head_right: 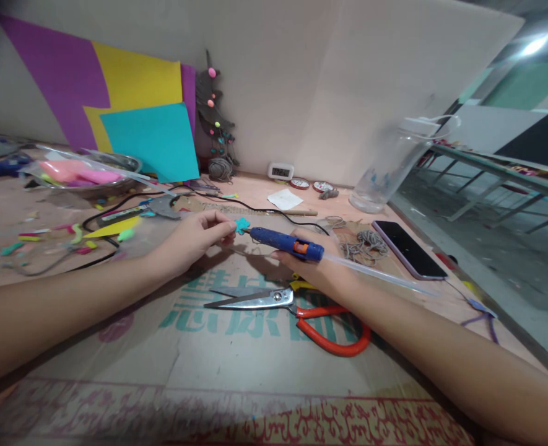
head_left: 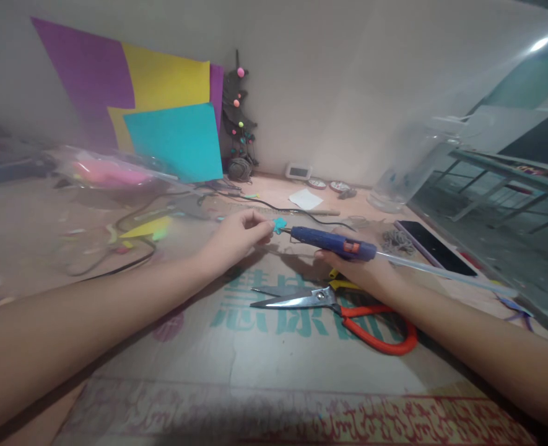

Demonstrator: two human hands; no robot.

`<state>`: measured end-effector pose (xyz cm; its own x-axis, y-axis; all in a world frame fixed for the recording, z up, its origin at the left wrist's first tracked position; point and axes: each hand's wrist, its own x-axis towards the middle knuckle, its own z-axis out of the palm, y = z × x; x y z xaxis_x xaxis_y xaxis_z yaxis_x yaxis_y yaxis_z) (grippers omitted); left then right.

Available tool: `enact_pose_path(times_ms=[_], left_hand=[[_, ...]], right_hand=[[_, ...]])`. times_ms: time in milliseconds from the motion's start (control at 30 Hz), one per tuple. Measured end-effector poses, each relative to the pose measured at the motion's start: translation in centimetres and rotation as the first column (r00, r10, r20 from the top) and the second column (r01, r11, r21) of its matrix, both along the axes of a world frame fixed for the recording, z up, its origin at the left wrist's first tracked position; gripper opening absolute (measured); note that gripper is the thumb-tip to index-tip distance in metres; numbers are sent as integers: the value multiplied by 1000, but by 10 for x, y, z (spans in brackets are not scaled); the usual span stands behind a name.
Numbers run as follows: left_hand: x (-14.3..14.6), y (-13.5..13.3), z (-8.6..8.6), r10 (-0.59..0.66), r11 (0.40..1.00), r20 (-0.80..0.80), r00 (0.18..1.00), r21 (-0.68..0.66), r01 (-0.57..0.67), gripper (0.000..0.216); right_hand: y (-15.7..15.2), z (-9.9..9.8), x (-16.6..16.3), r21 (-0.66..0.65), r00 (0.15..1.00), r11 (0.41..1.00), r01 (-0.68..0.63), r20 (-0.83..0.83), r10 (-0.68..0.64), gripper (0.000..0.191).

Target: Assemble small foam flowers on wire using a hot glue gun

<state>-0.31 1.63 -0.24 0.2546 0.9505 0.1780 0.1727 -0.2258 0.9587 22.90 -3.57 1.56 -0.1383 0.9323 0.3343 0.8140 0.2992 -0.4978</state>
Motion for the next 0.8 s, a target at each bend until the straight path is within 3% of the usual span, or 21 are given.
enact_pose_path(times_ms=[800], left_hand=[[-1, 0, -2, -6, 1000, -12, 1000, -9, 6, 23]], right_hand=[[3, -1, 0, 21, 997, 998, 67, 39, -67, 23]])
